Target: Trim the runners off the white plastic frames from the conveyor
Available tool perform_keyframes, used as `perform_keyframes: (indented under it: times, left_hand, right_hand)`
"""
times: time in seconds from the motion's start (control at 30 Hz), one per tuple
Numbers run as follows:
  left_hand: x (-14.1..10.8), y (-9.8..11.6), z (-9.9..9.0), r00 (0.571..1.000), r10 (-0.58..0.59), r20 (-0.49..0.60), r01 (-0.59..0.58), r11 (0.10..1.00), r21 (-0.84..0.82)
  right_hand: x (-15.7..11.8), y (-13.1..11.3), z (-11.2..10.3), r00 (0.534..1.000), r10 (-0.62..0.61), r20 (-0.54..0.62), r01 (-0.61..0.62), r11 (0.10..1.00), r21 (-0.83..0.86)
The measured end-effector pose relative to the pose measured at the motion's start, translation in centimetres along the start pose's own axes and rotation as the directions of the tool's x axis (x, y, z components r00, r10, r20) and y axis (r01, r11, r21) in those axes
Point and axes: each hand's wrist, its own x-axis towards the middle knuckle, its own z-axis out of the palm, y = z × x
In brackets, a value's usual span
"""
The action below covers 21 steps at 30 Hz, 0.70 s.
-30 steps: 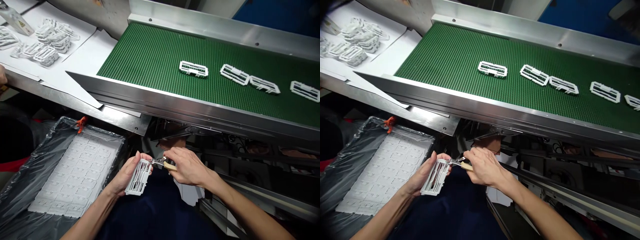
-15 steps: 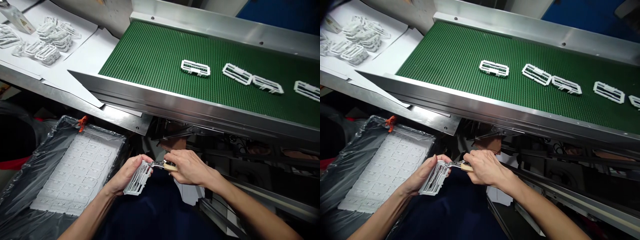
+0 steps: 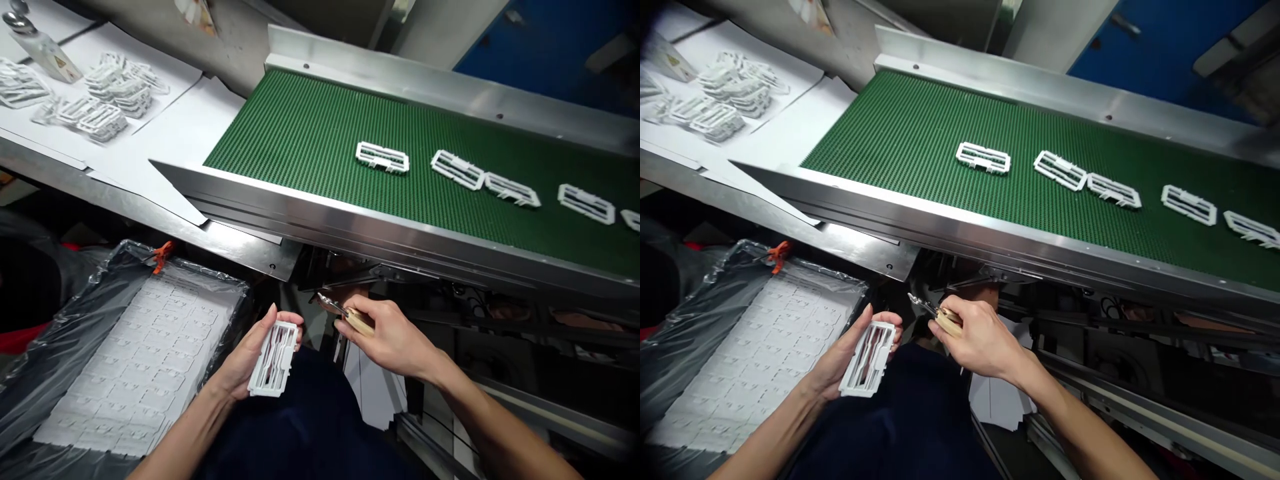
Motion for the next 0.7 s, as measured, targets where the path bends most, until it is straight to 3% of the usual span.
perform_keyframes:
  times: [0.1, 0.2, 0.43, 0.5, 0.6, 0.7]
  left_hand:
    - [0.6, 0.2, -0.2, 0.998, 0.032, -0.054, -0.038, 0.993, -0.11]
    - [1.1, 0.3, -0.7, 0.992, 0.078, -0.101, -0.097, 0.976, -0.197]
    - [0.8, -0.5, -3.8, 0.976, 0.162, -0.147, -0.201, 0.93, -0.307]
    - [0.2, -0.7, -4.7, 0.968, 0.191, -0.163, -0.234, 0.922, -0.308]
    - [-0.6, -0.5, -5.4, 0.938, 0.235, -0.254, -0.304, 0.909, -0.284]
    - [-0.9, 0.4, -5.2, 0.914, 0.246, -0.324, -0.338, 0.902, -0.268]
  right_hand:
    - [-0.2, -0.8, -1.3, 0.998, 0.014, -0.059, -0.016, 0.999, -0.033]
    - [0.2, -1.3, -1.2, 0.996, 0.022, -0.092, -0.03, 0.996, -0.086]
    - [5.0, -1.9, 3.4, 0.999, 0.016, -0.034, -0.021, 0.988, -0.152]
    - [5.5, -2.9, 3.7, 0.999, -0.028, -0.038, 0.021, 0.985, -0.173]
    - [4.4, -5.1, 1.5, 0.989, -0.14, -0.051, 0.129, 0.975, -0.182]
    - [3.2, -7.9, -3.2, 0.97, -0.199, -0.14, 0.171, 0.967, -0.189]
